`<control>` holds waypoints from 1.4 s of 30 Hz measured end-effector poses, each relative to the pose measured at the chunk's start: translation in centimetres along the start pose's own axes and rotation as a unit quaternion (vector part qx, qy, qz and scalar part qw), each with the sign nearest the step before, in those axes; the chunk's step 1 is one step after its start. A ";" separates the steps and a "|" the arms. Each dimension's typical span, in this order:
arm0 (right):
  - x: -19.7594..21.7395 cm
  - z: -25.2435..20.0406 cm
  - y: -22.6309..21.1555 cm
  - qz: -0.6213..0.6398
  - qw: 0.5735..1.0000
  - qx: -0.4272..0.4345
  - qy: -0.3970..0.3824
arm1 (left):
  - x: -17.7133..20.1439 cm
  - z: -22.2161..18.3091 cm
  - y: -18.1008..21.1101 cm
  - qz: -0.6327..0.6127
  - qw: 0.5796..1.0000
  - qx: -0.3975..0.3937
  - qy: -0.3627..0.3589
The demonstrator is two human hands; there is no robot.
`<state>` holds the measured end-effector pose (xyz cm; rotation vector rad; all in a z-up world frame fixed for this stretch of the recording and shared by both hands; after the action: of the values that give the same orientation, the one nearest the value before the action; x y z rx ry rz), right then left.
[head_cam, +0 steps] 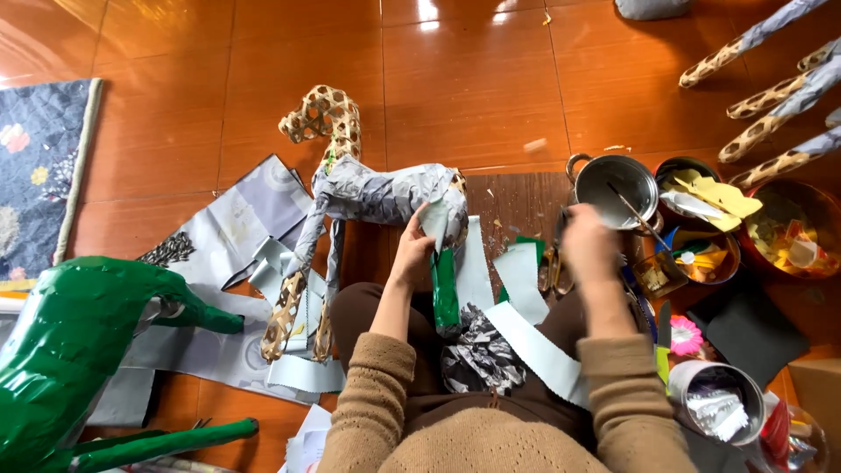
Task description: Wrapping a giraffe-shaped paper mache model with green and black paper strips
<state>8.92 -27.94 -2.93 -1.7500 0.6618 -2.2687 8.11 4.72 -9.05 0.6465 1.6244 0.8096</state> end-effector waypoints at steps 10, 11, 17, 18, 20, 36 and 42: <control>3.1 5.3 5.6 -0.282 0.958 -0.015 0.045 | -3.2 -1.0 1.7 0.108 0.988 0.073 -0.084; 3.9 3.5 0.1 -0.067 0.997 -0.024 -0.037 | -2.5 -0.7 0.8 0.080 0.992 0.051 -0.088; -5.4 -4.4 -10.6 0.178 0.865 -0.142 -0.447 | -1.6 -0.1 0.2 0.057 0.994 0.024 -0.092; -8.5 -5.1 -10.9 0.250 0.849 -0.157 -0.437 | -1.9 0.0 0.5 0.054 0.994 0.024 -0.091; -15.6 -6.0 -9.5 0.410 0.812 -0.230 -0.346 | -1.5 0.2 0.0 0.054 0.994 0.025 -0.087; -24.0 -6.8 -7.6 0.447 0.852 -0.261 -0.075 | 2.2 -5.3 -5.3 0.313 0.942 0.111 0.053; -25.0 -6.9 -9.1 0.425 0.856 -0.284 -0.073 | -0.5 -5.6 -1.3 0.387 0.917 0.091 0.032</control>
<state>10.29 -7.86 -21.72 -1.3444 1.7717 -1.3751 2.68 2.66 -9.17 1.4591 1.5029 1.2557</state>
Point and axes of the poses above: each hand's wrist, its own z-axis towards the middle knuckle, its own x-axis out of the back of the hand, y = z × x, the point moved 3 cm from there along z, towards the middle knuckle, and after that the axes turned 8 degrees about -x, right-handed, at the moved point
